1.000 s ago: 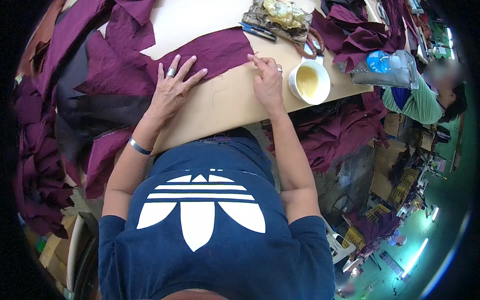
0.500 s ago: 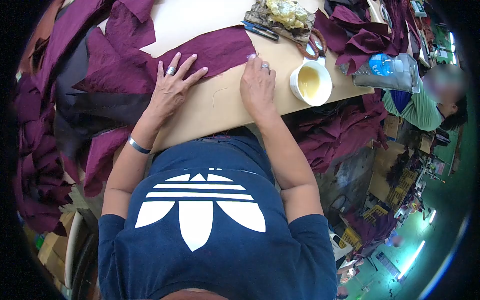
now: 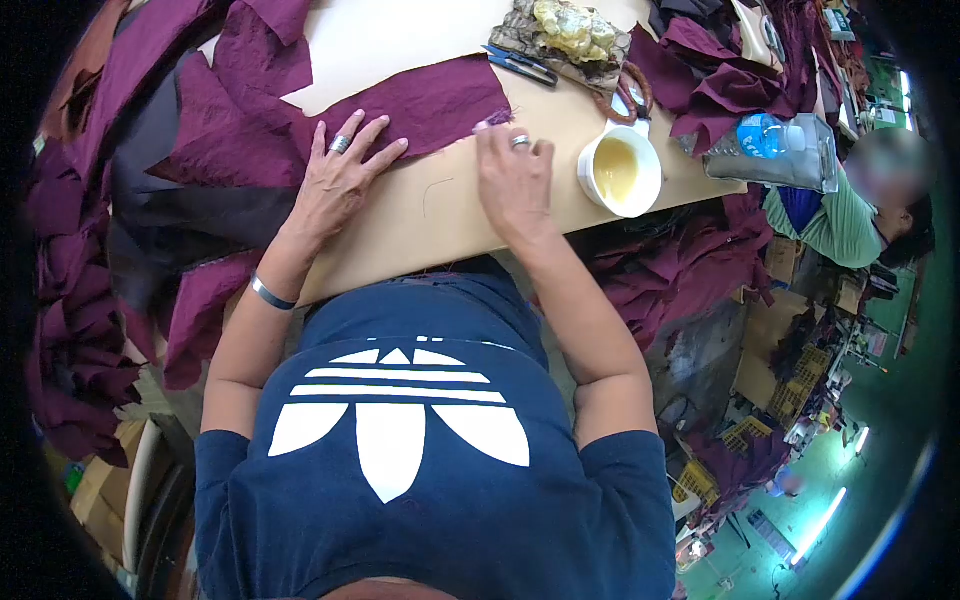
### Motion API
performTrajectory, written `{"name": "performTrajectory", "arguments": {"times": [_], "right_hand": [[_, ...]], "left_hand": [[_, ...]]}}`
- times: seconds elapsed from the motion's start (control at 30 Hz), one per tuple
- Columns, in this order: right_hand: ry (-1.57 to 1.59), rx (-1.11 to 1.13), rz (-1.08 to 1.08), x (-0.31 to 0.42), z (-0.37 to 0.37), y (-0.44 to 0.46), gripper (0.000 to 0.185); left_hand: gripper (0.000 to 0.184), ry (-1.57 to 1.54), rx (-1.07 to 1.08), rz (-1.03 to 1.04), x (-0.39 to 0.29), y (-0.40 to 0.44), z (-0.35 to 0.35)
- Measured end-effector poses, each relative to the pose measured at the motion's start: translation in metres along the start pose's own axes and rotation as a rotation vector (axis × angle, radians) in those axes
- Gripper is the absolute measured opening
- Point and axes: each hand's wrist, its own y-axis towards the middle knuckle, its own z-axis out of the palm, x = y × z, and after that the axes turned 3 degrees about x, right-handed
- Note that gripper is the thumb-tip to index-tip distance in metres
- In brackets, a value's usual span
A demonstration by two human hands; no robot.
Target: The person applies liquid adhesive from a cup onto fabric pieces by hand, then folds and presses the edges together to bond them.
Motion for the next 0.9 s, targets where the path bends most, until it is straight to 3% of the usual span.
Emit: {"name": "performTrajectory", "arguments": {"times": [0.13, 0.37, 0.6, 0.7, 0.9], "right_hand": [[-0.072, 0.03, 0.067, -0.024, 0.008, 0.009, 0.039], [-0.078, 0.124, -0.035, -0.014, 0.005, 0.004, 0.055], [-0.045, 0.078, -0.073, 0.008, 0.004, 0.004, 0.057], [-0.019, 0.173, -0.095, 0.017, -0.003, 0.004, 0.054], [0.04, 0.013, -0.182, 0.048, -0.004, 0.001, 0.055]], "left_hand": [[0.045, 0.035, -0.015, 0.016, 0.002, -0.011, -0.012], [0.042, 0.007, -0.052, 0.005, 0.005, -0.029, -0.022], [0.044, -0.019, -0.037, 0.002, 0.005, -0.034, -0.023], [0.044, -0.047, -0.051, -0.001, 0.006, -0.037, -0.022], [0.042, -0.049, -0.089, 0.009, 0.007, -0.039, -0.02]]}}
